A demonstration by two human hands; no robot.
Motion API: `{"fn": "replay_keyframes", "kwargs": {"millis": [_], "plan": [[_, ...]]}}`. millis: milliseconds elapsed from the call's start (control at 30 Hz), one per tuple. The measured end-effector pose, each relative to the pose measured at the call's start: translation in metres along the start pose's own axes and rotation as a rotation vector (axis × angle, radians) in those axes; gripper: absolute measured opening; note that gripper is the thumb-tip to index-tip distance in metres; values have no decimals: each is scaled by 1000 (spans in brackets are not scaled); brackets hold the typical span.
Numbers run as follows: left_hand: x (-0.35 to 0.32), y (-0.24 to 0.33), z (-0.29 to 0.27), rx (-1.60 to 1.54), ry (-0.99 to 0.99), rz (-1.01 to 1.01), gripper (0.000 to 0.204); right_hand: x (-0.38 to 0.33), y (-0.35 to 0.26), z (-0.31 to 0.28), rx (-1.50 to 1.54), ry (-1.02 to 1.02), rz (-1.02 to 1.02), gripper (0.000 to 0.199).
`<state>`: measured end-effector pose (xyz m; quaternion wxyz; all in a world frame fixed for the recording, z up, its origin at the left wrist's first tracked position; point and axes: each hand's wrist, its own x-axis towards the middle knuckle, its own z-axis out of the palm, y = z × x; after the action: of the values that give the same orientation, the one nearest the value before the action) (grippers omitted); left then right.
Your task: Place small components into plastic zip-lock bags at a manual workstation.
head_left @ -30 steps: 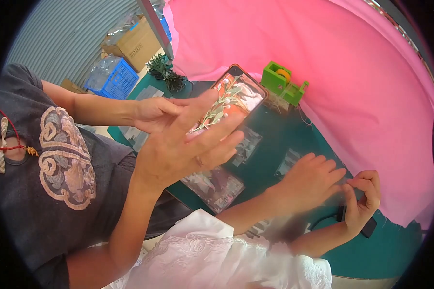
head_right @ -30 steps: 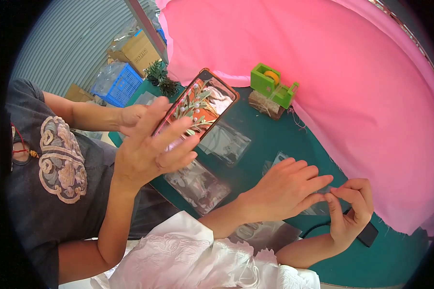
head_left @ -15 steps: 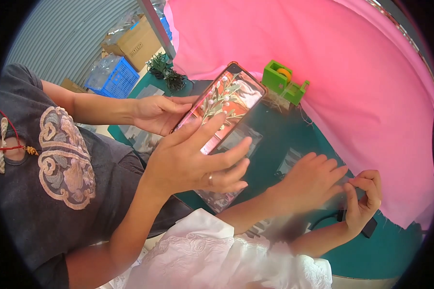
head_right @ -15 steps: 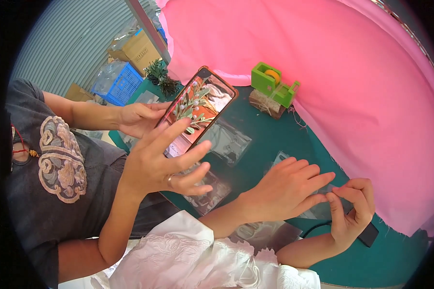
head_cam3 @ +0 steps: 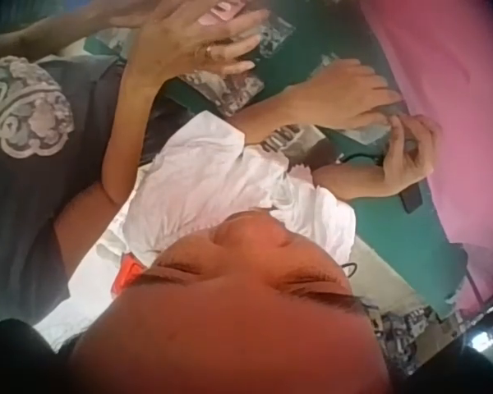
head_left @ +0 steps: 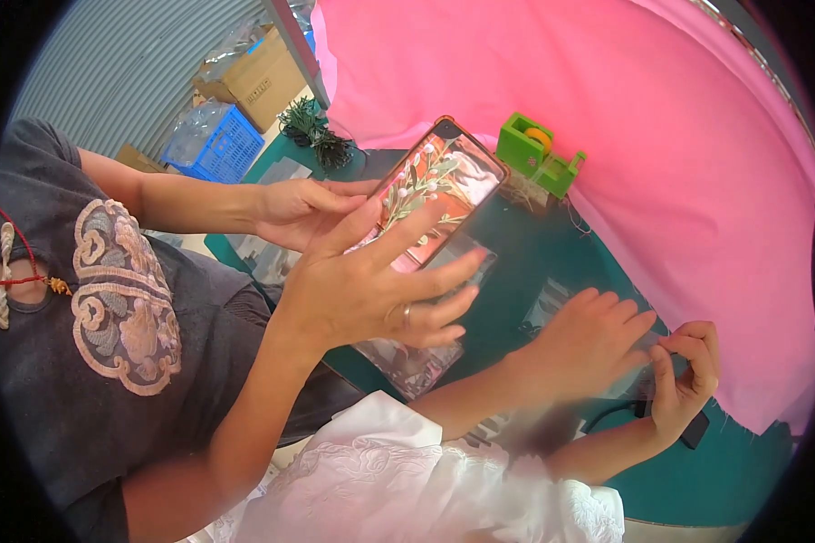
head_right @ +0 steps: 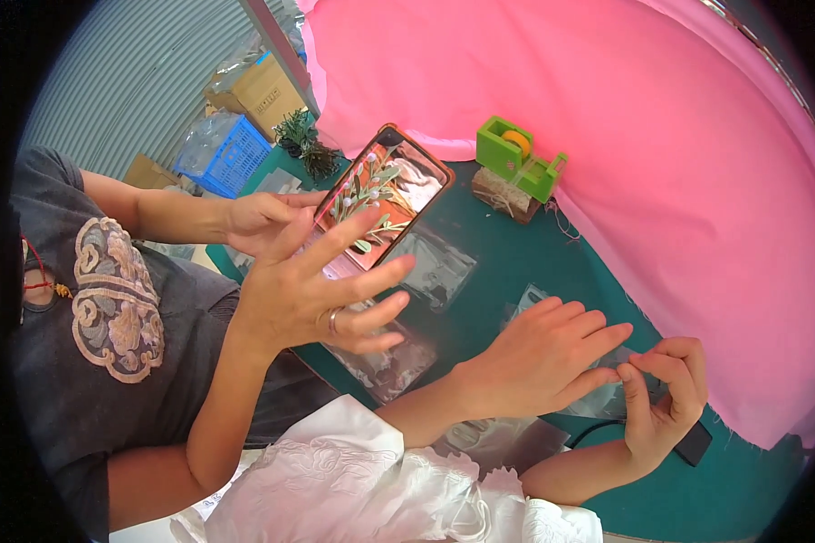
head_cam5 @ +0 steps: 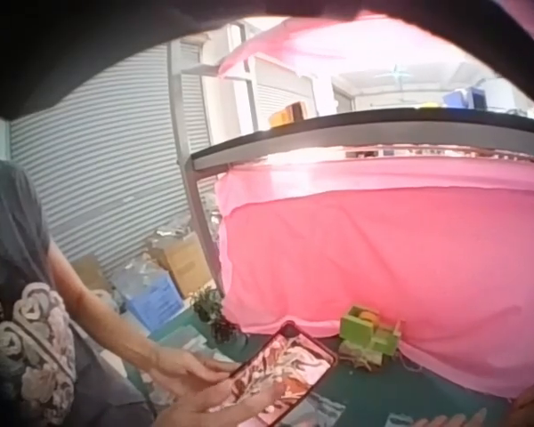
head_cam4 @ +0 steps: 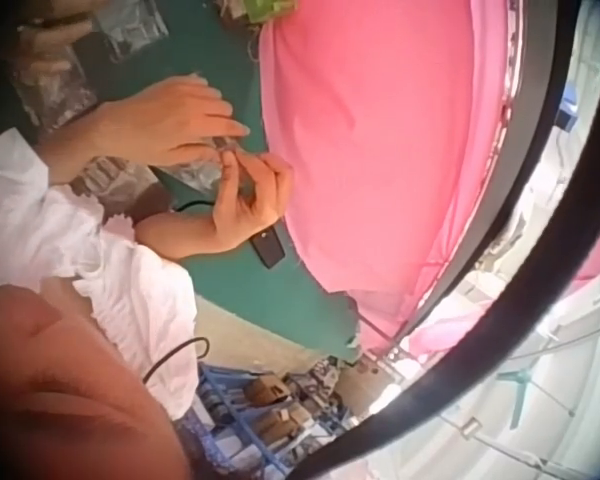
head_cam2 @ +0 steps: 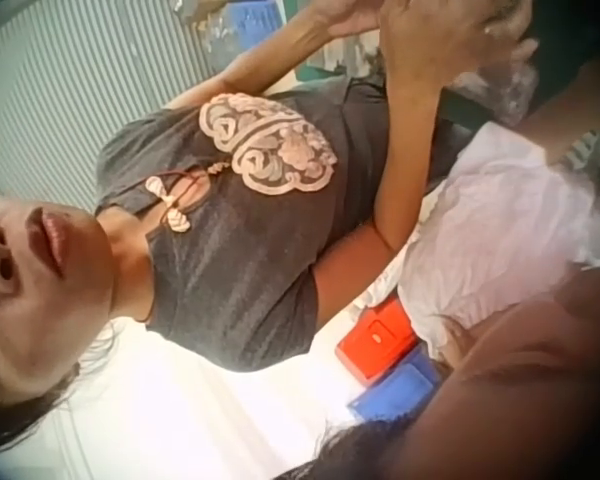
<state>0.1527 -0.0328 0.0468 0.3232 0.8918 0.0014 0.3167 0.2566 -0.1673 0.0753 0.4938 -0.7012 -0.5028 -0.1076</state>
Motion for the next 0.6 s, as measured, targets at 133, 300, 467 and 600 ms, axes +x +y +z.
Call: {"fn": "replay_keyframes", "kwargs": {"millis": [133, 300, 467, 600], "plan": [[-1, 0, -1, 12, -32, 0, 36, -2, 0, 1, -2, 2, 1, 15], [-1, -4, -2, 49, -92, -16, 34, -1, 3, 4, 1, -18, 30, 14], [1, -2, 0, -27, -26, -26, 40, -1, 2, 1, -9, 4, 11, 15], [8, 0, -3, -15, 40, -34, 44, -2, 5, 0, 14, 31, 27, 15]]}}
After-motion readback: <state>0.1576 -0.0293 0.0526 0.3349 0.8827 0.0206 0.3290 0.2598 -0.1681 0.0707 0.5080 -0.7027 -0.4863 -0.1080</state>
